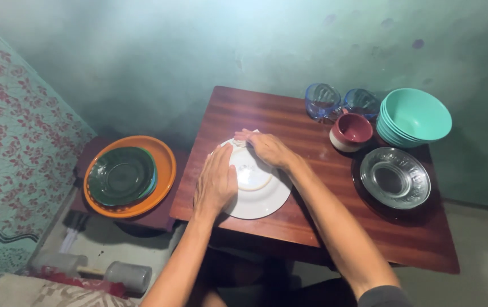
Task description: The person wipes a white plate with a white cloth on a wooden table. They rotate the plate and wipe both sides thoroughly, then flip it over and continue wiping the underside before setting it down.
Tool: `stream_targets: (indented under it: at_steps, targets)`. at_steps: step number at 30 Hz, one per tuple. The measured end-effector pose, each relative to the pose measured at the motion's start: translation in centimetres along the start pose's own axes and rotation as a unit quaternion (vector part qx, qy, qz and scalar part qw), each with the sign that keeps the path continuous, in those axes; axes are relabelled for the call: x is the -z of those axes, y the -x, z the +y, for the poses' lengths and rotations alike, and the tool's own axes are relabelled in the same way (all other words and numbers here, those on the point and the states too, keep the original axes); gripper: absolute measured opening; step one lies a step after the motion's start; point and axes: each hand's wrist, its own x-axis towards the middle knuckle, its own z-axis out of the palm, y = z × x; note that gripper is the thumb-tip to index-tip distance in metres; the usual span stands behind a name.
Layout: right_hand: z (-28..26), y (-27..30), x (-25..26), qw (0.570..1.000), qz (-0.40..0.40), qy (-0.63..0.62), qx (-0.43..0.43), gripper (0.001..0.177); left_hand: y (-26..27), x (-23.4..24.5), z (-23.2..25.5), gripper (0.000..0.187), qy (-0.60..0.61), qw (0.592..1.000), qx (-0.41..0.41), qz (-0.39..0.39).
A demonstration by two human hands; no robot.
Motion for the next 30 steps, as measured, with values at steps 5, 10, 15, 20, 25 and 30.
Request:
stream_targets:
  at_steps: [5,10,15,20,25,30]
  targets:
    - [3.2,1.7,-2.0,0.998,0.037,0.045,-0.008,0.051,0.4,-0.3,-0.3,0.052,-0.002,1.0,-0.016,-0.009]
    - [2.6,7.0,-4.5,0.978,0.162,0.133,-0.007,0.046,0.3,-0.8,-0.8,0.053,0.005,0.999,-0.031,-0.015]
    - [-2.5,13.1,-7.5,0.943,0.284,0.174,-0.012,0.057,0.4,-0.8,-0.7,0.054,0.01,0.999,-0.031,-0.012]
    - [-3.0,13.5,-7.4,0.956,0.242,0.152,-0.068,0.061,0.3,-0.6,-0.6,0.054,0.017,0.999,-0.024,-0.024]
    - [2.9,6.9,-4.6,0.972,0.183,0.097,-0.108,0.058,0.2,-0.4,-0.7,0.054,0.015,0.999,-0.028,-0.031]
    - [-0.5,0.7,-2.8,0.983,0.052,0.076,-0.161,0.061,0.2,0.1,-0.2,0.053,0.027,0.999,-0.021,-0.027]
